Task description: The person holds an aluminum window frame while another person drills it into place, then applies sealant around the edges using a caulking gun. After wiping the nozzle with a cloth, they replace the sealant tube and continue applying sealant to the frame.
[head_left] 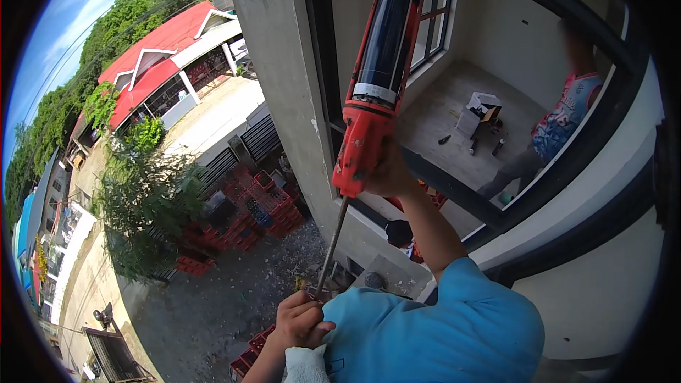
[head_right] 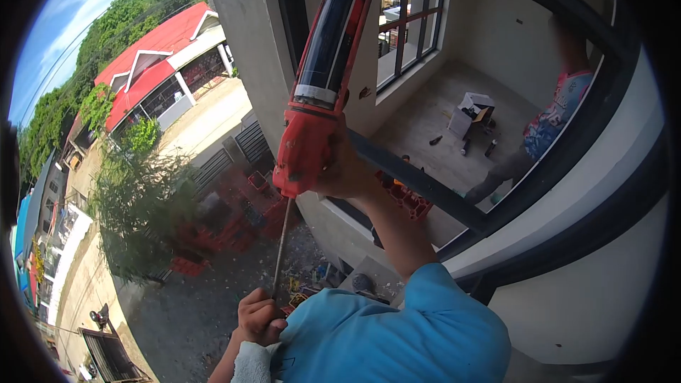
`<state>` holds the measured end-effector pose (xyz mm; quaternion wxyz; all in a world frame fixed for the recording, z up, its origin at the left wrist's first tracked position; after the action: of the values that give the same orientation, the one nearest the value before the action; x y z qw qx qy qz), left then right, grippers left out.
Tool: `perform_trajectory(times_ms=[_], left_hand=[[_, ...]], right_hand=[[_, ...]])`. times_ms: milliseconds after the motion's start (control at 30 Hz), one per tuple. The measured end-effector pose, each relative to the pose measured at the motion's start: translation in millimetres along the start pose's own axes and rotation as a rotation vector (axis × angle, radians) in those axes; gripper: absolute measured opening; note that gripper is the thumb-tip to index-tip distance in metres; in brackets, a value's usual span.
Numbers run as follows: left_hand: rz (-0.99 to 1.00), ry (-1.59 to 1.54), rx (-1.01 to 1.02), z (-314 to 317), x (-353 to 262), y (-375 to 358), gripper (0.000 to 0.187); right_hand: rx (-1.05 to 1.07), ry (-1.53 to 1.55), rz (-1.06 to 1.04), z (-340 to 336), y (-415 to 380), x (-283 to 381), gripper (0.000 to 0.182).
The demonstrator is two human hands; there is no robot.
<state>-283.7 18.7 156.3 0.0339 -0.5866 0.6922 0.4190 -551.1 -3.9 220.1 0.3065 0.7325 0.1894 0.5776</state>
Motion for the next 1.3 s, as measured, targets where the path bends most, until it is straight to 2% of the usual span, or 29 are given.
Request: perform_trajectory(times_ms=[100,200,233,300,367,433,500,567,600,667,733,800,867,900,933,967,1033,1100,1133,1200,1300], left_hand=[[-0.192,-0.041,0.029,-4,22,-36,0.036],[-0.244,-0.148,0.235,5,46,-50,0.028],[-0.264,-0.299,0.227,-8,45,-38,0.028],[-0.367,-0.415,-0.016,-44,76,-36,0.061],[-0.307,-0.464,-0.176,-84,87,7,0.074],[-0.254,-0.604,-0.094,-95,115,53,0.086],[-0.142,-0.929,-0.007,-81,123,110,0.089],[-0.335,-1.197,0.100,-62,127,130,0.093],[-0.240,-1.401,0.198,-46,130,139,0.096],[-0.133,-1.573,0.291,-37,104,153,0.097],[-0.170,-1.639,0.309,-23,128,145,0.095],[-0.270,-1.684,0.258,-11,142,130,0.093],[-0.427,-1.509,0.170,-3,147,117,0.086],[-0.515,-1.443,0.123,1,149,108,0.084],[-0.601,-1.376,0.076,4,151,97,0.082],[-0.575,-1.315,0.101,9,155,88,0.078],[-0.540,-1.166,0.172,19,170,67,0.072],[-0.545,-1.078,0.211,29,168,54,0.074],[-0.540,-1.046,0.251,40,167,51,0.076],[-0.555,-1.017,0.266,54,158,44,0.074],[-0.559,-0.986,0.238,68,154,27,0.078]], right_hand=[[0.011,-0.036,0.015,-5,-5,-14,0.110],[0.064,-0.181,-0.051,10,-8,-12,0.108],[0.071,-0.236,-0.080,18,-9,-6,0.106],[0.137,-0.011,0.023,38,-9,-22,0.104],[0.224,0.108,0.025,70,-15,-40,0.097],[0.323,0.163,-0.004,105,-21,-50,0.091],[0.362,0.178,-0.049,136,-27,-53,0.065],[0.349,0.153,-0.066,156,-33,-51,0.050],[0.342,0.140,-0.074,166,-37,-50,0.043],[0.291,-0.006,-0.107,171,-48,-61,0.042],[0.369,0.109,-0.040,178,-63,-76,0.046],[0.467,0.055,0.036,179,-74,-85,0.051],[0.581,-0.173,0.129,160,-87,-85,0.057],[0.618,-0.247,0.167,144,-84,-73,0.066],[0.583,-0.200,0.194,122,-86,-72,0.063],[0.614,-0.052,0.403,98,-96,-94,0.055],[0.218,0.059,0.398,26,-76,-92,0.016],[0.023,0.246,0.353,-30,-46,-83,0.025],[0.098,0.187,0.320,-35,-36,-77,0.023],[0.182,0.109,0.452,-19,-34,-82,0.046],[0.109,-0.008,0.470,-7,-43,-66,0.053]])
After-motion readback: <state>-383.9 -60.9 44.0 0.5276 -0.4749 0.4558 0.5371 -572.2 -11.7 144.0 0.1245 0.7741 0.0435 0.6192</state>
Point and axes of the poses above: each hand's wrist, its own y-axis towards the middle knuckle, its own z-axis out of the palm, x = y × z, the point moved 8 cm from there along y, towards the middle knuckle, and after that the axes turned 12 degrees about x, right-handed, at the moved point
